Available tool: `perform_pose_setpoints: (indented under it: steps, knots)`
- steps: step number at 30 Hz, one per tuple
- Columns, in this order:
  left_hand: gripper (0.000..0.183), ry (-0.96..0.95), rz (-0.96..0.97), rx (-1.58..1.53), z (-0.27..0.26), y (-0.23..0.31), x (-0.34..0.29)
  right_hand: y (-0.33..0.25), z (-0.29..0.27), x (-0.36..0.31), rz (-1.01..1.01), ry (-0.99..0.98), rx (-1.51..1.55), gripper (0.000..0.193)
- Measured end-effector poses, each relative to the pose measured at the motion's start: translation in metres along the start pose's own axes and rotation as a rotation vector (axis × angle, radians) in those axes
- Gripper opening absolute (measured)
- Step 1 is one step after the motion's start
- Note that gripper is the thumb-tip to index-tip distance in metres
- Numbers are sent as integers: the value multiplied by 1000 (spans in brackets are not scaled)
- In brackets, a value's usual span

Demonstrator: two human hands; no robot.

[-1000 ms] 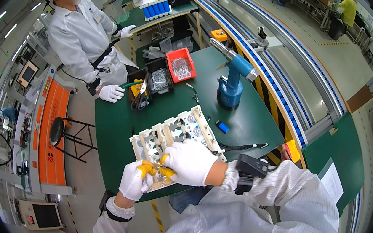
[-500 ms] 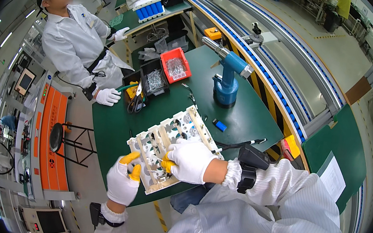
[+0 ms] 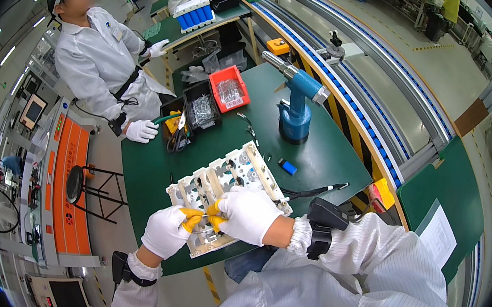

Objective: Assembling electronic components using hand tools at a factory workstation.

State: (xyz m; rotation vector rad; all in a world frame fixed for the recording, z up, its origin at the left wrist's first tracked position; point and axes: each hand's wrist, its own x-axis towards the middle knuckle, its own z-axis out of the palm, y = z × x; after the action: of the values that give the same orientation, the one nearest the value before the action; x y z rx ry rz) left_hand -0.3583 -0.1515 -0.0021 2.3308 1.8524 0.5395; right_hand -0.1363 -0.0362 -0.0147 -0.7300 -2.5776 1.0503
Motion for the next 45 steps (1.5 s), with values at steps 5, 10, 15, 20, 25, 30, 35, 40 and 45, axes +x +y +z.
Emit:
perform_pose_setpoints:
  steps: [5,10,15,20,25,30,35,40,45]
  knots:
    - [33,-85,-313,-148,-13,15,-1,-3,-2,13,-122,-17,-184,19]
    - [71,50,-571,-95,-9,-4,-13,-22,-25,39,4,-259,-172,21]
    - [81,-184,-861,-294,-3,-16,-8,-32,-33,57,1,-439,-217,24]
    - [77,-174,-806,-515,18,-23,-11,-29,-29,67,-14,-488,-217,26]
    - [79,-159,-824,-495,23,-20,-6,-21,-24,72,-21,-493,-198,29]
    - [77,-122,-871,-424,25,-14,-7,-20,-23,73,12,-476,-218,26]
    - [77,-120,-911,-370,21,-2,-4,-20,-24,73,17,-487,-209,27]
    - [76,-92,-907,-383,26,-3,-7,-23,-25,73,3,-493,-246,26]
    - [74,-104,-921,-348,26,-3,-9,-17,-22,58,-41,-319,-166,27]
